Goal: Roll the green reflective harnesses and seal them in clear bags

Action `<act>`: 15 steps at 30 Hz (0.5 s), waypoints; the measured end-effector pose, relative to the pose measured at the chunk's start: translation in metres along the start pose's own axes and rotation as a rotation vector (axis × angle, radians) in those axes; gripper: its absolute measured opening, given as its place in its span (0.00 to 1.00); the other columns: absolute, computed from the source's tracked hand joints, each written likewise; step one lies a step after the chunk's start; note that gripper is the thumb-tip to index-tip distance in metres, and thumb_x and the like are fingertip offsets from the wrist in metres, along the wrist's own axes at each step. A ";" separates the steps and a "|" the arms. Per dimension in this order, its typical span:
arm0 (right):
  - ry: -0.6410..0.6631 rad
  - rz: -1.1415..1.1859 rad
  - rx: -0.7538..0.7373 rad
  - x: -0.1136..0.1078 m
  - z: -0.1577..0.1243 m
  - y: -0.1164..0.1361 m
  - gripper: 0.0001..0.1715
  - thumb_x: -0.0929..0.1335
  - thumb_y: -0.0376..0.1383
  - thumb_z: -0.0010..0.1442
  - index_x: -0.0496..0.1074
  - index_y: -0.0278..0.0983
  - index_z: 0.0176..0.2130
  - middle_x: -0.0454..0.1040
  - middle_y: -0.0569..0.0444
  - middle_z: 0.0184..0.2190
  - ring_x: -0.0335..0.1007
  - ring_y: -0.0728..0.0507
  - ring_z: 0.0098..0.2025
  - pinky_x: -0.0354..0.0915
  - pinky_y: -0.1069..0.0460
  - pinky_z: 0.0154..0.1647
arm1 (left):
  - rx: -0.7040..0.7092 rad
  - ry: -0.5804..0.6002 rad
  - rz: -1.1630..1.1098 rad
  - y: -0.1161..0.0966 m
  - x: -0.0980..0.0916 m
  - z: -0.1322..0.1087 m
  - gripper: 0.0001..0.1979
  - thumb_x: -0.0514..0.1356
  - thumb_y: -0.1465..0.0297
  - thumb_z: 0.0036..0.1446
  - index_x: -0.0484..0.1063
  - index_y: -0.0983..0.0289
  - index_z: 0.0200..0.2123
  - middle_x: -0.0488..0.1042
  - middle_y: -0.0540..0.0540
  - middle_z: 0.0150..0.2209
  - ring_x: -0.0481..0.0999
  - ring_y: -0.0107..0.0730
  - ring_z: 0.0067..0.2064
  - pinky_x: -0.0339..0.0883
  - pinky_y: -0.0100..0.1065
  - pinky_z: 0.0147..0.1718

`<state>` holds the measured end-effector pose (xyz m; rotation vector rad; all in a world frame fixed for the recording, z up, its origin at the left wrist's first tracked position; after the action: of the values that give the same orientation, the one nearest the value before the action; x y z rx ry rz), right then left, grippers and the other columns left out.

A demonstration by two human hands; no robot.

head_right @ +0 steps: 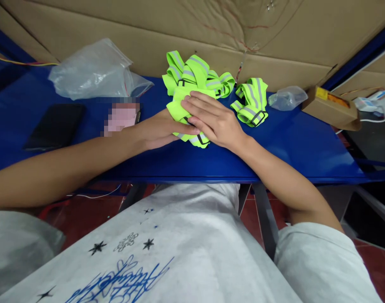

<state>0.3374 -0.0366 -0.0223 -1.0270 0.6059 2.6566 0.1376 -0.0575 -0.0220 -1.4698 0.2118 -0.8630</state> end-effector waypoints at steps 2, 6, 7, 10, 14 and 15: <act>-0.028 0.010 0.024 -0.003 0.000 0.002 0.38 0.59 0.64 0.76 0.79 0.49 0.66 0.78 0.52 0.65 0.68 0.30 0.74 0.60 0.27 0.78 | -0.010 0.017 0.010 -0.004 0.000 -0.001 0.23 0.81 0.72 0.50 0.83 0.58 0.49 0.86 0.51 0.54 0.80 0.48 0.65 0.71 0.48 0.67; -0.078 0.025 0.097 -0.004 0.003 0.015 0.38 0.56 0.64 0.77 0.77 0.50 0.67 0.77 0.52 0.66 0.66 0.32 0.76 0.59 0.30 0.80 | 0.040 -0.022 0.078 -0.010 -0.001 -0.002 0.26 0.82 0.65 0.53 0.81 0.57 0.53 0.83 0.52 0.59 0.77 0.52 0.68 0.70 0.52 0.69; -0.118 0.044 0.114 -0.002 0.004 0.017 0.38 0.57 0.65 0.77 0.73 0.52 0.70 0.75 0.53 0.68 0.64 0.34 0.77 0.59 0.33 0.81 | 0.081 -0.049 0.108 -0.010 -0.001 -0.001 0.28 0.82 0.63 0.52 0.80 0.58 0.54 0.82 0.53 0.60 0.76 0.53 0.69 0.69 0.52 0.70; -0.259 0.074 0.214 0.004 0.004 0.014 0.49 0.60 0.72 0.70 0.52 0.59 0.79 0.60 0.58 0.78 0.52 0.37 0.82 0.59 0.40 0.82 | 0.228 -0.120 0.199 -0.009 -0.002 0.002 0.33 0.83 0.58 0.49 0.78 0.59 0.56 0.81 0.55 0.62 0.75 0.53 0.70 0.68 0.51 0.72; -0.248 0.151 0.367 0.009 0.003 0.004 0.61 0.62 0.78 0.62 0.45 0.61 0.81 0.49 0.63 0.83 0.44 0.38 0.84 0.56 0.42 0.84 | 0.332 -0.134 0.273 -0.008 -0.002 0.003 0.35 0.83 0.54 0.49 0.77 0.58 0.57 0.83 0.56 0.57 0.74 0.52 0.70 0.66 0.51 0.72; -0.233 0.218 0.382 0.009 0.002 0.003 0.61 0.63 0.78 0.61 0.48 0.60 0.80 0.50 0.63 0.82 0.46 0.38 0.84 0.56 0.42 0.84 | 0.328 -0.148 0.301 -0.008 -0.001 0.003 0.34 0.82 0.54 0.51 0.77 0.57 0.57 0.83 0.56 0.56 0.73 0.51 0.71 0.65 0.50 0.73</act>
<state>0.3284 -0.0379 -0.0262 -0.5633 1.1685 2.6318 0.1352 -0.0535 -0.0144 -1.1520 0.1663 -0.5145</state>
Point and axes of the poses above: each hand's wrist, its own z-axis towards the middle knuckle, its own x-axis out of the palm, y = z × x, the point moved 1 cm from there along z, towards the middle knuckle
